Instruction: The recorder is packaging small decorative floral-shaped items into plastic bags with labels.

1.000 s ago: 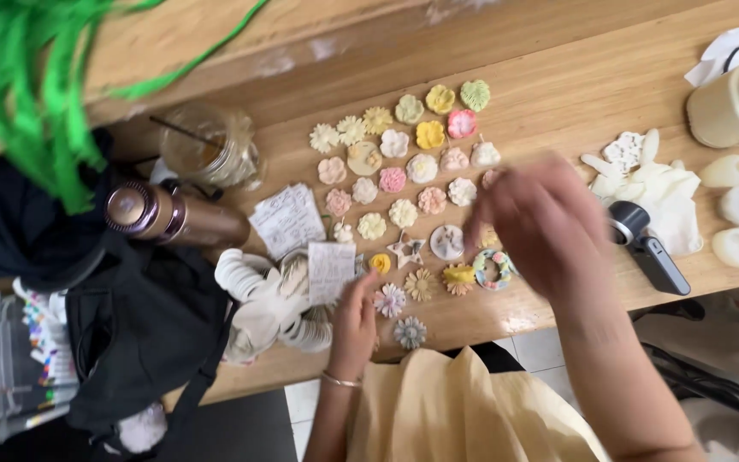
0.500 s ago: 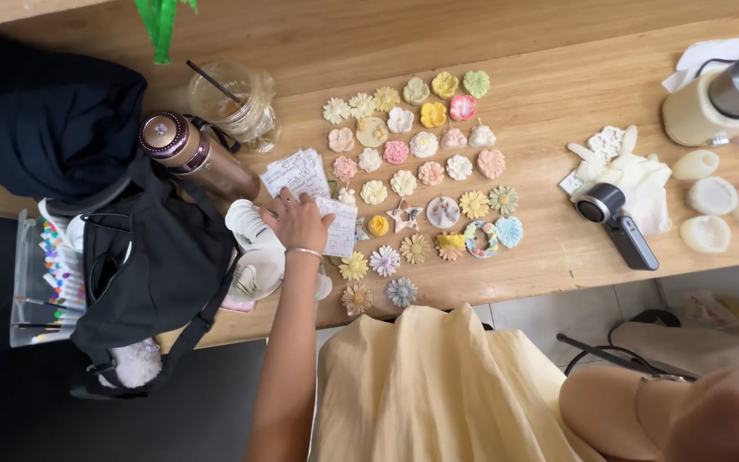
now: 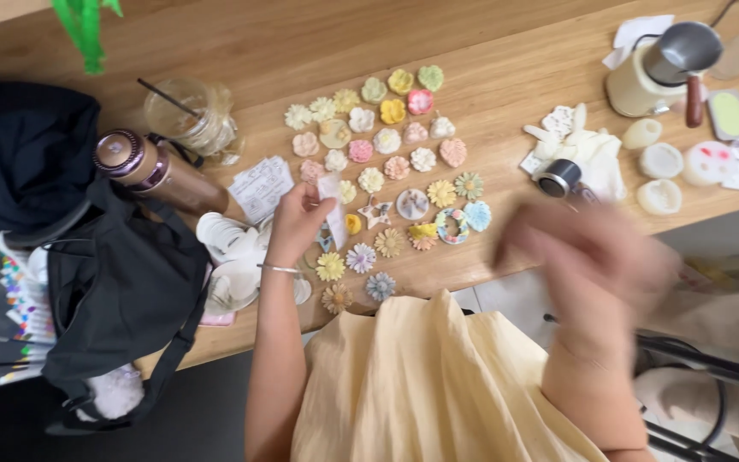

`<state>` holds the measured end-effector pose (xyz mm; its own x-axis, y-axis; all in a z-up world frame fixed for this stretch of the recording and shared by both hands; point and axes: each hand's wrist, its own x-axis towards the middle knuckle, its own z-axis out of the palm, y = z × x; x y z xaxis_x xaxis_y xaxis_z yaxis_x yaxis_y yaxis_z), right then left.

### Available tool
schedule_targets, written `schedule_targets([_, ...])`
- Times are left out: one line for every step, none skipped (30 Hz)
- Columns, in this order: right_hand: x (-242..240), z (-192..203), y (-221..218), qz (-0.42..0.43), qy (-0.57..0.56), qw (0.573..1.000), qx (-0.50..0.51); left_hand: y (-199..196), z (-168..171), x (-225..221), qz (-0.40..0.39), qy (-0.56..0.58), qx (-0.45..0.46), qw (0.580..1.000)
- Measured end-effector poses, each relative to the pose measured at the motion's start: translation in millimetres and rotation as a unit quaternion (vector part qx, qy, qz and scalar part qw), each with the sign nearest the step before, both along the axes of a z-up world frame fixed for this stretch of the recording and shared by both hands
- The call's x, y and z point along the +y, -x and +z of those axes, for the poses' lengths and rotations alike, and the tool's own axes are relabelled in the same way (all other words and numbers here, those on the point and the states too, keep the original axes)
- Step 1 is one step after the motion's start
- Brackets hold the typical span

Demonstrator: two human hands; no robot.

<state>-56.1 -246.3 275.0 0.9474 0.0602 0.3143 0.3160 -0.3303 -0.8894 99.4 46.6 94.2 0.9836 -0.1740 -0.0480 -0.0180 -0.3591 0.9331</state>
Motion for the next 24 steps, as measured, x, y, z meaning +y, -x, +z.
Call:
schedule_targets([1,-7,-10,-0.009,0.017,1.000,0.001,4,3,-11,-0.004,0.003,0.001,1.000])
schedule_targets([5,-12,-20,-0.018,0.033,0.999,0.004,10,5,-20,-0.039,0.070,0.041,0.996])
schedule_targets([13,-13,-32,-0.026,0.049,0.998,0.007,16,8,-30,-0.073,0.137,0.082,0.985])
schedule_targets([16,-21,-35,-0.030,0.051,0.998,0.006,21,12,-41,-0.077,0.139,0.081,0.984])
schedule_targets([18,-29,-38,-0.013,0.097,0.995,-0.017,25,16,-51,-0.108,0.176,0.089,0.974])
schedule_targets([21,-37,-43,0.004,0.143,0.989,-0.040,28,20,-61,-0.139,0.212,0.096,0.962])
schedule_targets([19,-43,-44,0.001,0.144,0.989,-0.042,31,23,-71,-0.143,0.213,0.095,0.962])
schedule_targets([19,-49,-43,0.016,0.149,0.988,-0.048,36,25,-78,-0.155,0.245,0.104,0.951])
schedule_targets([20,-56,-42,0.032,0.153,0.986,-0.054,42,27,-86,-0.167,0.276,0.113,0.940])
schedule_targets([17,-65,-42,0.031,0.154,0.986,-0.054,44,28,-90,-0.168,0.277,0.113,0.939])
schedule_targets([13,-73,-42,0.013,0.178,0.983,-0.045,46,28,-95,-0.167,0.278,0.127,0.938])
schedule_targets([10,-83,-42,-0.004,0.202,0.979,-0.035,49,28,-98,-0.164,0.278,0.142,0.936])
schedule_targets([7,-93,-40,-0.005,0.203,0.979,-0.034,51,28,-99,-0.165,0.279,0.143,0.935])
schedule_targets([4,-103,-41,-0.019,0.186,0.982,0.002,51,28,-99,-0.168,0.265,0.143,0.939])
schedule_targets([1,-113,-41,-0.033,0.168,0.985,0.038,51,29,-99,-0.171,0.250,0.143,0.942])
schedule_targets([-3,-125,-41,-0.033,0.168,0.985,0.039,53,26,-97,-0.172,0.250,0.144,0.942])
schedule_targets([-7,-138,-41,-0.044,0.104,0.987,0.116,54,23,-94,-0.181,0.229,0.135,0.947])
schedule_targets([-10,-150,-42,-0.054,0.040,0.979,0.191,54,20,-91,-0.190,0.208,0.125,0.951])
schedule_targets([-15,-158,-43,-0.055,0.039,0.979,0.192,55,27,-89,-0.190,0.207,0.126,0.951])
schedule_targets([-21,-166,-45,-0.054,-0.036,0.976,0.206,56,33,-88,-0.188,0.128,0.089,0.970])
schedule_targets([-26,-174,-47,-0.053,-0.111,0.968,0.219,58,39,-87,-0.184,0.048,0.051,0.980])
schedule_targets([-26,-174,-47,-0.053,-0.111,0.968,0.220,61,42,-89,-0.184,0.048,0.052,0.980])
schedule_targets([-26,-174,-46,-0.044,-0.153,0.954,0.255,64,44,-91,-0.160,-0.044,-0.054,0.985])
schedule_targets([-26,-174,-47,-0.036,-0.194,0.937,0.289,66,47,-93,-0.134,-0.135,-0.161,0.969])
